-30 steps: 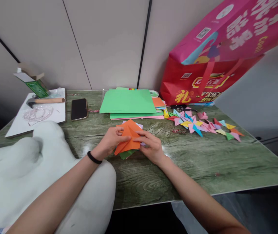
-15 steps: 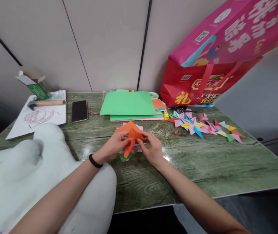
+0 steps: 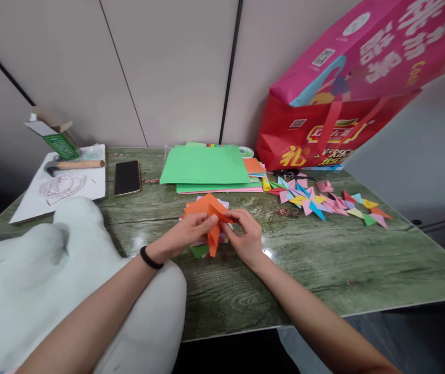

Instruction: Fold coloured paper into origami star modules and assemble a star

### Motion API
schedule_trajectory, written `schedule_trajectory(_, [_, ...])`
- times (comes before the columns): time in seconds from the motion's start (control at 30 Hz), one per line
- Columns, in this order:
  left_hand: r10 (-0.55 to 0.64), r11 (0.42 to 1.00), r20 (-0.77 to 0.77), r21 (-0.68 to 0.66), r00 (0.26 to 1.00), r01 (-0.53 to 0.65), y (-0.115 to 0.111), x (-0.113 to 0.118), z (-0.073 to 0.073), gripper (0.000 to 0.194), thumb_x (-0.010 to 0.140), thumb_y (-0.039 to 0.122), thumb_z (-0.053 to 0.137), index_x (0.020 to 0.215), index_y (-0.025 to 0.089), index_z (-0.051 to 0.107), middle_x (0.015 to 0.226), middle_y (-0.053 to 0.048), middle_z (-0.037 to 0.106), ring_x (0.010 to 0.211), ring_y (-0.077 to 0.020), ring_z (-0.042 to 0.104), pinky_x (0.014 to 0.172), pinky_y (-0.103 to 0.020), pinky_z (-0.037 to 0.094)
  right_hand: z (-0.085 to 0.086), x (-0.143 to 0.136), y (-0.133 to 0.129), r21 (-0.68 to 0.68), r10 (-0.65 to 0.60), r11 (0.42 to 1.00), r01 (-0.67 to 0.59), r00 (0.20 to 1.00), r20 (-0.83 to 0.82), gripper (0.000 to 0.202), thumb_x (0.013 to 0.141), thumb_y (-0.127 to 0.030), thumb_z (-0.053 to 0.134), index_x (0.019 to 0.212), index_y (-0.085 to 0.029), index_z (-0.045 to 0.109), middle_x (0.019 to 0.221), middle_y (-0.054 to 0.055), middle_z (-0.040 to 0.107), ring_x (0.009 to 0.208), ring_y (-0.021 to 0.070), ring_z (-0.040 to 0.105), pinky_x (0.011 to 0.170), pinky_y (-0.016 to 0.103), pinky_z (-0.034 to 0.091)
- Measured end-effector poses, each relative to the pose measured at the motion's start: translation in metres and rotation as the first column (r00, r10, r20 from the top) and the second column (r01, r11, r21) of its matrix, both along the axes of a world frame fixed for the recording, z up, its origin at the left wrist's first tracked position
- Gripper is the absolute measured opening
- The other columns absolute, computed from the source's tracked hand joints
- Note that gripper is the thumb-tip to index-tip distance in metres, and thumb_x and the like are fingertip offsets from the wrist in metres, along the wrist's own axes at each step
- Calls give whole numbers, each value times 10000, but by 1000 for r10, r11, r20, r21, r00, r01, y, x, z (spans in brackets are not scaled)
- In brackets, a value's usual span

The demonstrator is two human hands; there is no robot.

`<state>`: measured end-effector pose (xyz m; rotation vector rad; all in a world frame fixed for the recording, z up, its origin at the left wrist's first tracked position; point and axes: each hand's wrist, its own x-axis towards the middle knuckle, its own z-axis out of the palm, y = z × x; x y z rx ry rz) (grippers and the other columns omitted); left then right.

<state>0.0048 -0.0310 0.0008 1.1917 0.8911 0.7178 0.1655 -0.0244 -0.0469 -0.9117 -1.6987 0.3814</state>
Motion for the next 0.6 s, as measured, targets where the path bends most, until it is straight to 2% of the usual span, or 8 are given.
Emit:
schedule_trajectory(0.03, [-4,1000,-34,9,999,4,0,0,1,359,701,445,641,819,108,610,743,-88,682,601,-129,614,484,-185,412,0,0,0,-2,6,1000,-6,1000,-7,123,778,-153,570,893,-185,595,829,55,605,758,159,583,658,286,507])
schedule_trajectory(0.1, [24,1000,-68,8,997,-23,1,0,1,319,739,412,607,815,103,605,705,-88,686,556,-129,613,429,-175,371,-1,-1,-1,-15,17,1000,-18,999,-28,138,764,-168,601,900,-186,593,816,47,606,727,152,587,646,279,513])
schedule_trajectory(0.2, [43,998,-45,-39,998,-45,3,-1,1,290,796,373,535,788,95,613,663,-95,688,554,-142,627,407,-173,350,-2,-1,-2,-39,30,999,-33,997,-66,146,756,-202,621,898,-193,591,798,37,608,683,144,594,632,278,525])
schedule_trajectory(0.33, [9,1000,-14,-28,1000,-10,3,-1,1,233,795,308,554,802,85,624,667,-105,698,526,-125,623,380,-152,320,-2,-1,-2,-9,33,999,-34,996,-88,99,767,-194,605,866,-191,610,824,52,625,710,151,603,631,281,528])
schedule_trajectory(0.6, [36,996,26,-81,999,-34,3,-4,-1,285,758,369,608,846,98,624,703,-103,703,583,-164,656,486,-213,463,0,-1,-3,66,13,998,-9,998,-57,96,789,-182,575,851,-197,646,809,60,657,739,170,626,640,297,524])
